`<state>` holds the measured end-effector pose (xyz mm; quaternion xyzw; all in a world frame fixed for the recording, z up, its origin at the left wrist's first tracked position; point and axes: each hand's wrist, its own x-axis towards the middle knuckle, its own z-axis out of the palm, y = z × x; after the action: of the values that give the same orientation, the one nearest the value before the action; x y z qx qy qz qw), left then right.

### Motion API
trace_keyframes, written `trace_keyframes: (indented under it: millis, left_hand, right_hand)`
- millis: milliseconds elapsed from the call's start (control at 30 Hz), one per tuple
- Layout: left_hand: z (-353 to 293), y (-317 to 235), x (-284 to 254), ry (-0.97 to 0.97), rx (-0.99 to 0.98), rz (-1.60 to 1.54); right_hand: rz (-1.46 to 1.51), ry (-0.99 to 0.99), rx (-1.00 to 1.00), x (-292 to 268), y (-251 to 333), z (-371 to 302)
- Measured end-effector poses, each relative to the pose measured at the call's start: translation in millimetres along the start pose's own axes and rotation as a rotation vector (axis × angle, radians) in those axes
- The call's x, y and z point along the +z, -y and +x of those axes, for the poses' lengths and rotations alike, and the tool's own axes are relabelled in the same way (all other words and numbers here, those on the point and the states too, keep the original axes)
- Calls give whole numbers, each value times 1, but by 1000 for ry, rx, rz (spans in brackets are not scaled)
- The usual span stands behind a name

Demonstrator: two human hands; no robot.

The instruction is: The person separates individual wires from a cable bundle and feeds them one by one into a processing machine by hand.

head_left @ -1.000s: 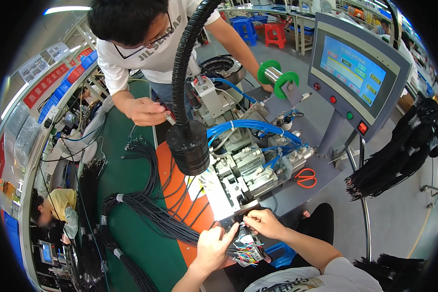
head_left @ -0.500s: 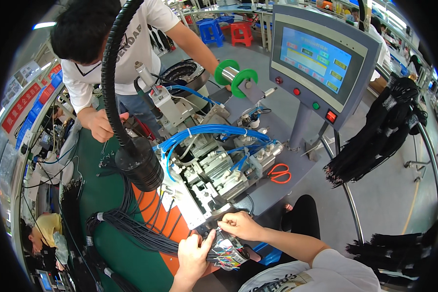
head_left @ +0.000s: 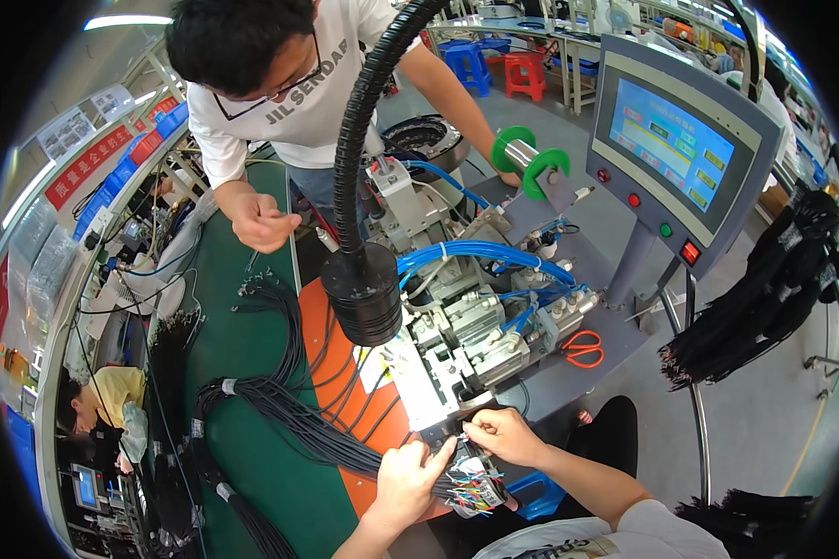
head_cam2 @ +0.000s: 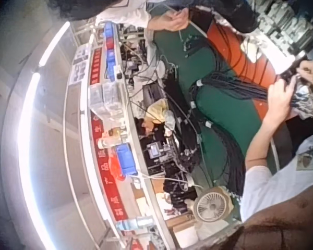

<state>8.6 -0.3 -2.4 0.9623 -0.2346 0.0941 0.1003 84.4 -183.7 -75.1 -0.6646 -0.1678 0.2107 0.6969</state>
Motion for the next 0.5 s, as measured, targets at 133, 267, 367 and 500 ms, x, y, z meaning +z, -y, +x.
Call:
trace_keyframes:
  millis: [133,267,367,500]
  left_hand:
    - [-1,-4,-1,17,-3,6]
    - [-3,-7,1,13,-1,11]
    - [-5,-7,2,-2,-21,-29]
    - [1,0,3,-25,15,-27]
  right_hand:
    - [6,-7,21,0,-1,-3]
    - [13,-10,31,0,-3,-8]
    - [-27,1,3,1,-4,-6]
    - [48,-26,86,-2,-8,-6]
